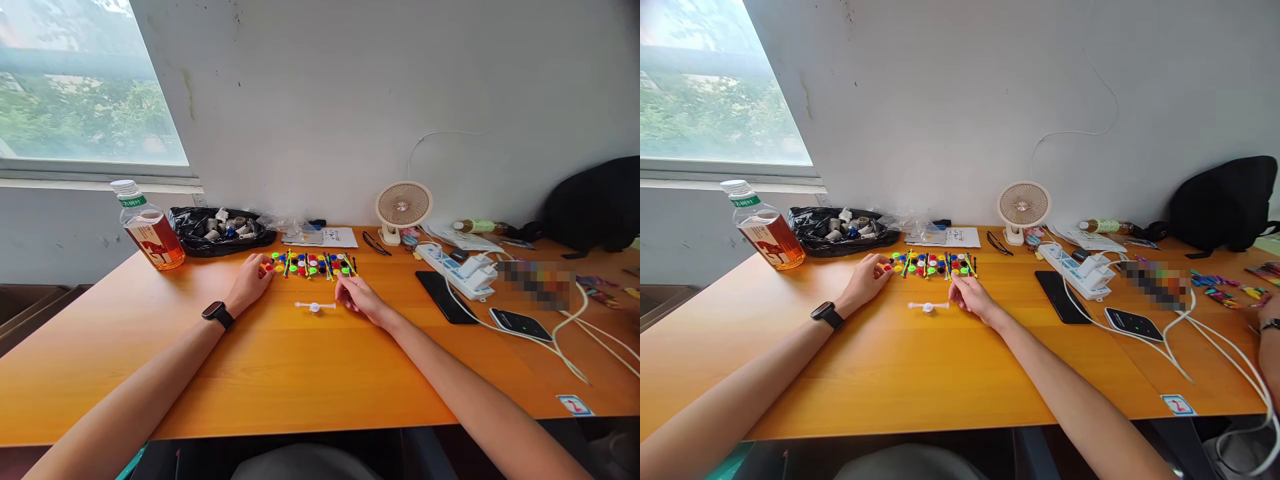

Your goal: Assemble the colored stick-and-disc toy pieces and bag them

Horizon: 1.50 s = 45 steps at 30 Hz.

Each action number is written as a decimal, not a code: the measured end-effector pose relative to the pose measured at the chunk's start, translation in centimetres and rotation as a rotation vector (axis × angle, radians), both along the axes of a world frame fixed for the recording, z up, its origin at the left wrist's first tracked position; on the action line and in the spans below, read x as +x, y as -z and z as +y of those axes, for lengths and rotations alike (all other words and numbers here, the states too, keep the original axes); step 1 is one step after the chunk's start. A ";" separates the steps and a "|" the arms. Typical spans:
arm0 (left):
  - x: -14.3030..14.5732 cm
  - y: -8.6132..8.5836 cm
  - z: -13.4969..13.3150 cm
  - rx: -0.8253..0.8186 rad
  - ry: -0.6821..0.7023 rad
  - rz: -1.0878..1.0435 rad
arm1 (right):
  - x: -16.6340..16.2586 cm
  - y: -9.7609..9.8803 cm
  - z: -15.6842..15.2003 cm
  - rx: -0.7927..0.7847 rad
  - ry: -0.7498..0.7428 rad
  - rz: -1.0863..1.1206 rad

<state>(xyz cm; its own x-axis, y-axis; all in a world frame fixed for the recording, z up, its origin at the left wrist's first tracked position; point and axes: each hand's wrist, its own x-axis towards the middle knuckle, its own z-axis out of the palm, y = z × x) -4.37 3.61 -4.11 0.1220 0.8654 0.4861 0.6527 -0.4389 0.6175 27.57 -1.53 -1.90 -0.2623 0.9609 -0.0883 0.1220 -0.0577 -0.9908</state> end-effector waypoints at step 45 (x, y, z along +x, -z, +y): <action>0.1 0.4 3.0 -0.058 0.006 0.329 | -0.1 0.0 -0.2 0.039 -0.024 -0.055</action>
<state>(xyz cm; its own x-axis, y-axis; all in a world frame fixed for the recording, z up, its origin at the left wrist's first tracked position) -4.29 6.57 -4.55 0.2697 0.8891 0.3699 0.8185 -0.4140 0.3982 27.50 -1.73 -1.91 -0.2807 0.9575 -0.0655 0.1769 -0.0155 -0.9841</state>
